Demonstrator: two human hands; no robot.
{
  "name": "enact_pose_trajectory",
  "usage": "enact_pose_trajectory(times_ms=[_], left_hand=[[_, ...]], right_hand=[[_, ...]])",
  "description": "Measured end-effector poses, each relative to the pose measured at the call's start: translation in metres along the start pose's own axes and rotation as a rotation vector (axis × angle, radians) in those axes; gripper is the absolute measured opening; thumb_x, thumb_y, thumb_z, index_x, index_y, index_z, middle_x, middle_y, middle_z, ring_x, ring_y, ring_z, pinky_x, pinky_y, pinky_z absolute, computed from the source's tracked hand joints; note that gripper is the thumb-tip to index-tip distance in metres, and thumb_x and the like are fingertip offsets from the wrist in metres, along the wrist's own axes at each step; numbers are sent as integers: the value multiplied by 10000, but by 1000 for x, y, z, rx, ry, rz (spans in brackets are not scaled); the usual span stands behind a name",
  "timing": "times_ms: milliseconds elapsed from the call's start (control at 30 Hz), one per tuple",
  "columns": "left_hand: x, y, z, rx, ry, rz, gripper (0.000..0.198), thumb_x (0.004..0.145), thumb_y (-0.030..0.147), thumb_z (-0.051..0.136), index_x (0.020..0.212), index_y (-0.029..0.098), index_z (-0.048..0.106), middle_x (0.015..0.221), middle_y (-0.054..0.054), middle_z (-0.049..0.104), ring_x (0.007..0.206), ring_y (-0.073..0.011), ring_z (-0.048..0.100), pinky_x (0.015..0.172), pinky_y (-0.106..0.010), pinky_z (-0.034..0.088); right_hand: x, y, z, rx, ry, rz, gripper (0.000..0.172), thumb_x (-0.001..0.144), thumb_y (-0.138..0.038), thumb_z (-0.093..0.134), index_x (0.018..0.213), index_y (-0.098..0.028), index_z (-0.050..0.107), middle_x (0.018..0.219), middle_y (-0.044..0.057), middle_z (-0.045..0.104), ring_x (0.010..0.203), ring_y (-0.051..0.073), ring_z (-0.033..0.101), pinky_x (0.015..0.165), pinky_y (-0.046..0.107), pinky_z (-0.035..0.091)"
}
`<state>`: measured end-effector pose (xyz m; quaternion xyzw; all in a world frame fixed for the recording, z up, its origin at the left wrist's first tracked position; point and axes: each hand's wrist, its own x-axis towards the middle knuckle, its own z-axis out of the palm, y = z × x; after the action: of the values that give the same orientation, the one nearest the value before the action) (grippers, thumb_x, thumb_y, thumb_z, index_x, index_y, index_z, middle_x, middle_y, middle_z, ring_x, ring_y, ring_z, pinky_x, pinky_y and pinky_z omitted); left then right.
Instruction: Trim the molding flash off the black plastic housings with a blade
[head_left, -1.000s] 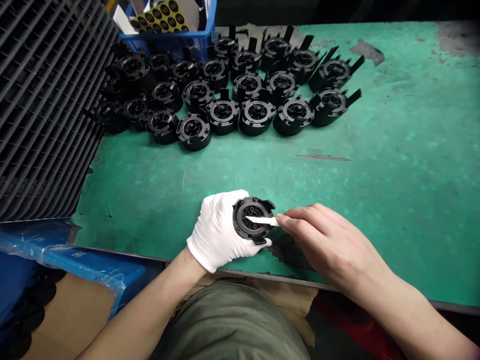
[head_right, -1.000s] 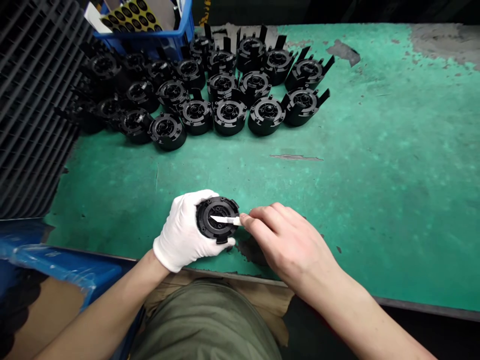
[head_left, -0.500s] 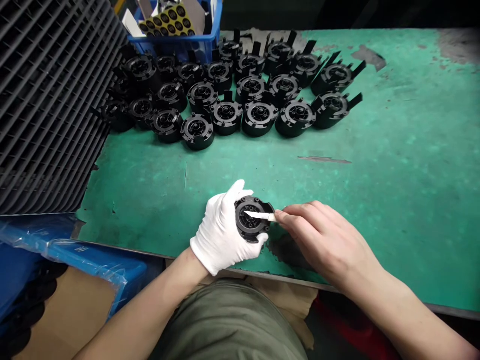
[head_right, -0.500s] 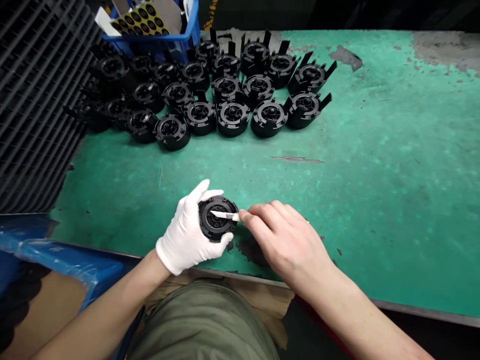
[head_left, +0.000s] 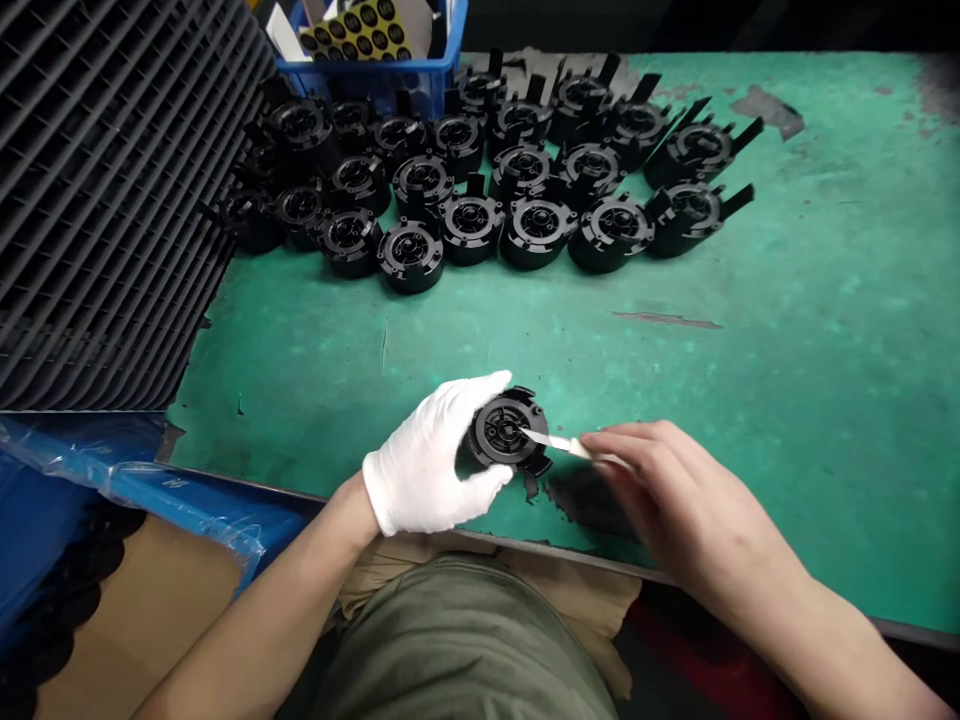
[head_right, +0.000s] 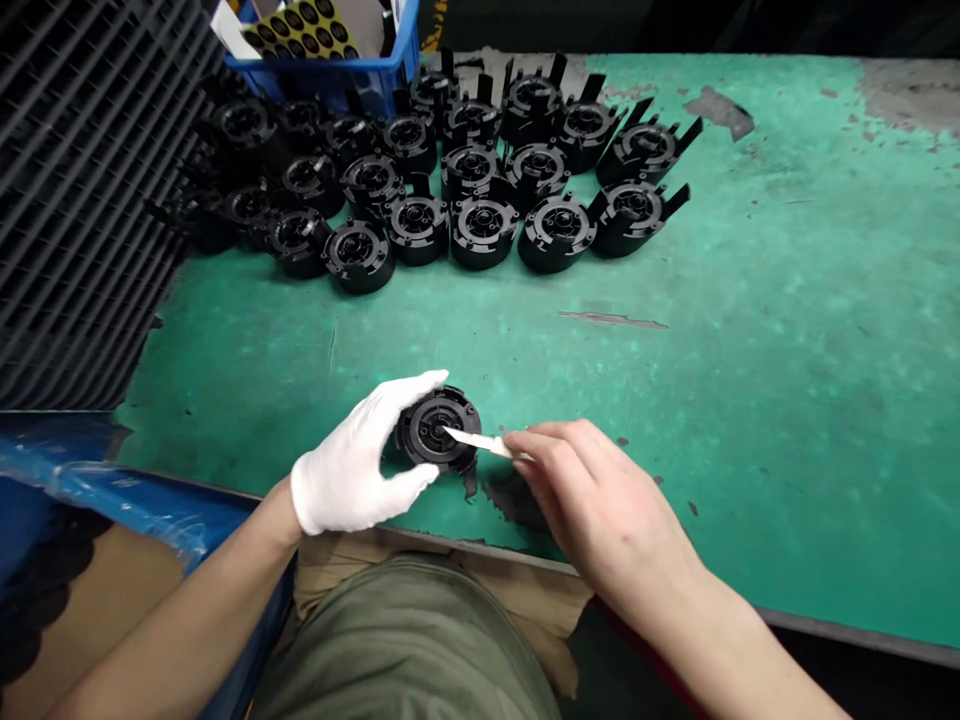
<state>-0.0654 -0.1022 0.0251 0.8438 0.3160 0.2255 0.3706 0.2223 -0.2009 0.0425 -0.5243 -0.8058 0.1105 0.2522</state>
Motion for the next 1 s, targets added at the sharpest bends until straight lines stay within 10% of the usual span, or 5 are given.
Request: enact_pose_trajectory(times_ms=[200, 1000], left_hand=[[4, -2, 11, 1, 11, -103, 1133, 706, 575, 1033, 1618, 174, 495, 1567, -221, 667, 1445, -426, 674, 1243, -577, 572], [6, 1, 14, -36, 25, -185, 1089, 693, 508, 1063, 1594, 240, 514, 1516, -162, 720, 1402, -403, 714, 1191, -571, 610]], right_hand=[[5, -10, 3, -53, -33, -45, 285, 1080, -86, 609, 1347, -182, 629, 1132, 99, 736, 896, 193, 661, 780, 327, 544], [12, -1, 0, -161, -127, -112, 399, 1066, -55, 553, 1433, -200, 611, 1223, 128, 752, 944, 238, 643, 818, 401, 548]])
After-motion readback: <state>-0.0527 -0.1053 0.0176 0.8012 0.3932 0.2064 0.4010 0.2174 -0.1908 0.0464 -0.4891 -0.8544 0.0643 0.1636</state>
